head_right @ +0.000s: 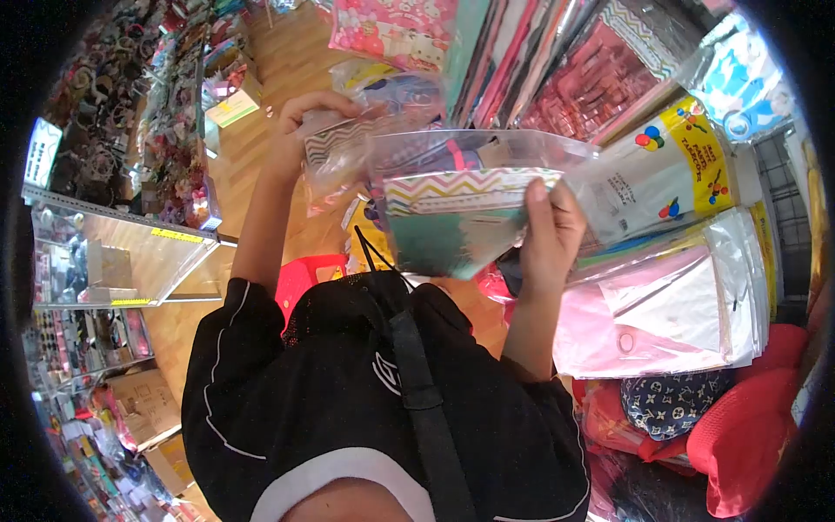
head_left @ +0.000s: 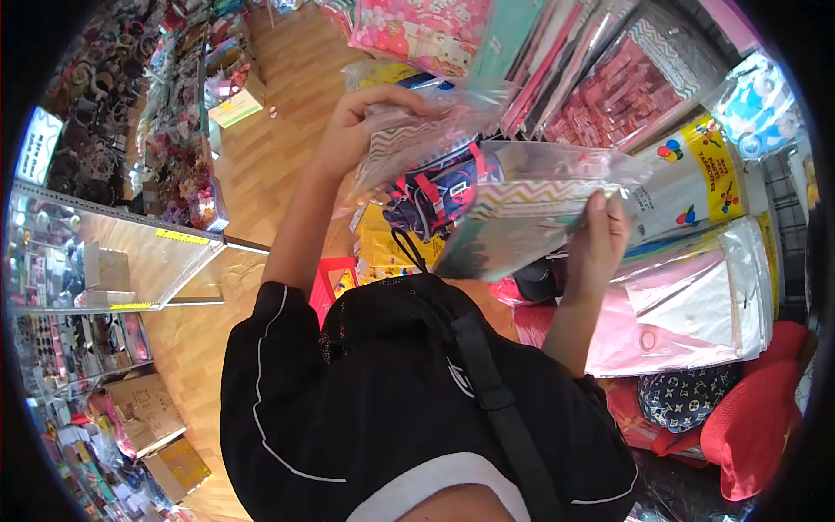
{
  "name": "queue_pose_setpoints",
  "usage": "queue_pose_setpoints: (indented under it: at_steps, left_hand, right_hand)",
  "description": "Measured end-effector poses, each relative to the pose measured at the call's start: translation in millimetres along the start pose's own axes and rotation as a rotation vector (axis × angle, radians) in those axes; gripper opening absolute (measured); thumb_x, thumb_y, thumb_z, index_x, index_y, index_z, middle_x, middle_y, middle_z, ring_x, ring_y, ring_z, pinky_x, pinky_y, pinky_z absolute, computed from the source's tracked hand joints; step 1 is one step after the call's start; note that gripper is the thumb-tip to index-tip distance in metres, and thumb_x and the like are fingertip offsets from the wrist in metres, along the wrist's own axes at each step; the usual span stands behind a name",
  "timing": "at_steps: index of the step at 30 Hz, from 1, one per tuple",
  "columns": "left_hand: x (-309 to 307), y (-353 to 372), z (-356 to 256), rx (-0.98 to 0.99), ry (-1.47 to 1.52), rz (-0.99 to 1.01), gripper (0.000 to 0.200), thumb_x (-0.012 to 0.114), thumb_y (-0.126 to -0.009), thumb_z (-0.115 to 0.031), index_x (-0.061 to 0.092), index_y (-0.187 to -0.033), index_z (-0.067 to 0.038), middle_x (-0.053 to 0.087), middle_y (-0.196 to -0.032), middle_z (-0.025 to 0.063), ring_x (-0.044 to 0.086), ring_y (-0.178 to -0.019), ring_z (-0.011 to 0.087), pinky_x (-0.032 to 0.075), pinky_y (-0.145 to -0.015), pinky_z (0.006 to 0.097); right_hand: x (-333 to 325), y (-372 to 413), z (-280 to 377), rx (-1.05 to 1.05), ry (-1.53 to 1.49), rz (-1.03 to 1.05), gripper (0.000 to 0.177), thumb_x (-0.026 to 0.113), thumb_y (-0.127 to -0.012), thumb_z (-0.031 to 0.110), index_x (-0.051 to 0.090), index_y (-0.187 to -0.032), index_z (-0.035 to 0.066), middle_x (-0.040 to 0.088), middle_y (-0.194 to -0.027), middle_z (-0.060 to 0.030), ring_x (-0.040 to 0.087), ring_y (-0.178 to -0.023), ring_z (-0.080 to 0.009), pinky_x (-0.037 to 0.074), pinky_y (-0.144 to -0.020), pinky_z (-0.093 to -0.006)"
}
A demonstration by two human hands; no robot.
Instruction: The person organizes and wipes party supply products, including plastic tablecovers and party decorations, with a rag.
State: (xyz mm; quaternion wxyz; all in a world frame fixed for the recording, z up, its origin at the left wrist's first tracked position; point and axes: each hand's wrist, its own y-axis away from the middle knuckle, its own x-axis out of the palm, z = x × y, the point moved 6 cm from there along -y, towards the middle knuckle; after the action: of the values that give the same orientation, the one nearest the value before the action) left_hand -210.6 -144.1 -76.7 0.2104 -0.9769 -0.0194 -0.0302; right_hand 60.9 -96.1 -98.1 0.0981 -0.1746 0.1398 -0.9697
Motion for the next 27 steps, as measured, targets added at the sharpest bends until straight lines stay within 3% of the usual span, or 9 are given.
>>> queue_pose_setpoints:
  at_steps: [1,8,12,15,18,20,22,23,27]
  left_hand:
    - [0,1,0,0.004,0.0,-0.01,0.013,0.056,-0.074,-0.007,0.06,-0.083,0.002,0.059,-0.088,0.0078,0.056,-0.085,0.0165,0.044,-0.077,0.0272]
    - [35,6,12,-0.031,0.475,0.126,0.02,0.053,-0.078,-0.017,0.054,-0.09,-0.001,0.055,-0.092,0.0073,0.056,-0.086,0.0164,0.045,-0.075,0.0272]
    - [53,-6,13,-0.029,0.476,0.244,0.027,0.051,-0.078,-0.017,0.052,-0.101,-0.001,0.054,-0.099,0.0086,0.054,-0.091,0.0176,0.044,-0.078,0.0293]
    - [56,-29,1,-0.078,0.419,-0.004,0.047,0.046,-0.083,-0.022,0.036,-0.124,-0.002,0.047,-0.117,0.0098,0.046,-0.107,0.0188,0.039,-0.087,0.0329]
    - [68,-43,8,-0.256,0.704,0.294,0.052,0.046,-0.084,-0.03,0.032,-0.127,-0.004,0.046,-0.12,0.0108,0.046,-0.108,0.0195,0.038,-0.09,0.0332]
    - [79,-40,25,-0.246,0.628,0.31,0.056,0.045,-0.087,-0.035,0.028,-0.131,-0.005,0.048,-0.116,0.0104,0.051,-0.101,0.0184,0.038,-0.088,0.0313]
    - [91,-31,48,0.0,-0.012,0.434,0.057,0.057,-0.082,-0.031,0.036,-0.126,-0.003,0.051,-0.113,0.0092,0.05,-0.1,0.0148,0.037,-0.088,0.0303]
    - [97,-25,59,0.008,-0.008,0.454,0.057,0.057,-0.082,-0.031,0.036,-0.126,-0.003,0.051,-0.113,0.0092,0.05,-0.1,0.0148,0.037,-0.088,0.0303]
    - [112,-13,110,-0.276,-0.092,0.476,0.056,0.069,-0.072,-0.019,0.044,-0.118,-0.001,0.055,-0.106,0.0061,0.05,-0.093,0.0107,0.039,-0.084,0.0271]
  right_hand:
    - [10,3,-6,-0.01,-0.074,0.133,0.018,0.05,-0.086,0.012,0.057,-0.095,-0.002,0.056,-0.082,-0.0004,0.047,-0.075,-0.0044,0.036,-0.07,-0.0187]
    - [48,3,-21,0.051,-0.054,0.186,0.008,0.046,-0.088,0.008,0.051,-0.087,0.002,0.051,-0.083,0.0007,0.046,-0.078,-0.0061,0.036,-0.073,-0.0234]
    - [40,-2,-9,0.003,0.06,0.046,0.023,0.055,-0.085,0.019,0.053,-0.068,0.003,0.044,-0.068,0.0061,0.034,-0.064,-0.0028,0.029,-0.058,-0.018]
    - [23,-10,-2,-0.002,0.041,-0.044,0.015,0.053,-0.085,0.011,0.056,-0.074,0.003,0.047,-0.07,0.0053,0.039,-0.065,-0.0013,0.031,-0.059,-0.0171]
    - [6,-21,20,-0.032,0.061,-0.173,0.017,0.054,-0.085,0.012,0.057,-0.071,0.004,0.051,-0.069,0.0037,0.043,-0.065,-0.0029,0.033,-0.059,-0.0173]
    - [2,-27,46,-0.132,-0.124,-0.313,0.026,0.057,-0.084,0.017,0.053,-0.061,0.005,0.042,-0.058,0.0065,0.033,-0.055,-0.0027,0.026,-0.05,-0.018]
    - [-8,-34,65,-0.206,-0.188,-0.312,0.021,0.056,-0.083,0.015,0.057,-0.066,0.002,0.05,-0.062,0.0035,0.042,-0.058,-0.0037,0.033,-0.053,-0.018]
    - [-12,-34,79,-0.263,-0.231,-0.399,0.019,0.056,-0.083,0.014,0.058,-0.07,0.001,0.053,-0.065,0.0017,0.046,-0.062,-0.0047,0.036,-0.057,-0.0182]
    - [-37,-39,108,-0.409,-0.241,-0.478,0.016,0.056,-0.083,0.012,0.059,-0.083,-0.003,0.059,-0.081,-0.0042,0.053,-0.073,-0.0089,0.043,-0.066,-0.0215]
